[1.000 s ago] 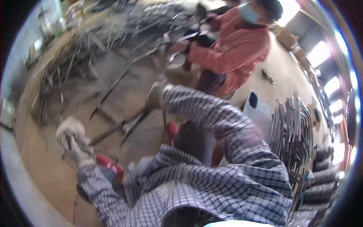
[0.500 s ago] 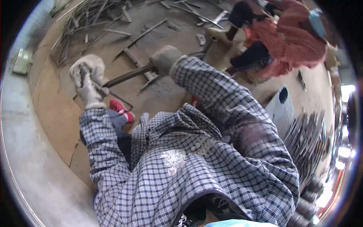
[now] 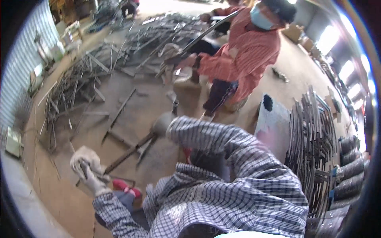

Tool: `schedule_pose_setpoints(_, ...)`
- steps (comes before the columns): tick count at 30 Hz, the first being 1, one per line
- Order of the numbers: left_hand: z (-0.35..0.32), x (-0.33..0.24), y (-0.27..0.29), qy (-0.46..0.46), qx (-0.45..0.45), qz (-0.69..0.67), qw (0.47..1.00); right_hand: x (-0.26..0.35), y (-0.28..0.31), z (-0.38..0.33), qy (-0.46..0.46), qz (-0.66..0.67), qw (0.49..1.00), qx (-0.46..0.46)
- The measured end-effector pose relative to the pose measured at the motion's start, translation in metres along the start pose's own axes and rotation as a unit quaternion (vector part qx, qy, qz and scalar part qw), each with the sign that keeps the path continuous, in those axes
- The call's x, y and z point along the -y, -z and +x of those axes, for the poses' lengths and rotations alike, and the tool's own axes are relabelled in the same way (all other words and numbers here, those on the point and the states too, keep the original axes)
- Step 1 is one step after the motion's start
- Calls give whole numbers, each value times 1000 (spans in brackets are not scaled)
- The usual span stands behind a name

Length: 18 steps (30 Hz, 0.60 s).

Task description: The recorder is wiping down metal tubes with a cloth in a fabrication workshop.

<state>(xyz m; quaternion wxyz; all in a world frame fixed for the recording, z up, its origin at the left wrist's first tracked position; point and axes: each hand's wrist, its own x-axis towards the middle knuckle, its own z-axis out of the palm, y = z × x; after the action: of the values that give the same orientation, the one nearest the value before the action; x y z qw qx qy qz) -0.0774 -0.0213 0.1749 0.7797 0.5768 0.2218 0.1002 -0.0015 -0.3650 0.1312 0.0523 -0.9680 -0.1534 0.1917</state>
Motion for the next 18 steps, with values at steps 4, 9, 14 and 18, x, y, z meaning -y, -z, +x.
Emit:
schedule_pose_setpoints(4,-14,-10,-38,-9,-5,-32,999,57,17,-18,51,-8,998,-46)
schedule_pose_setpoints(9,39,29,-5,-202,-26,-23,979,60,24,-31,55,-35,998,-26)
schedule_pose_setpoints(14,0,0,-18,-100,52,3,994,-14,29,-29,48,-94,994,-8)
schedule_pose_setpoints(18,-38,-27,-54,-38,-4,95,995,-47,91,8,94,-13,930,355)
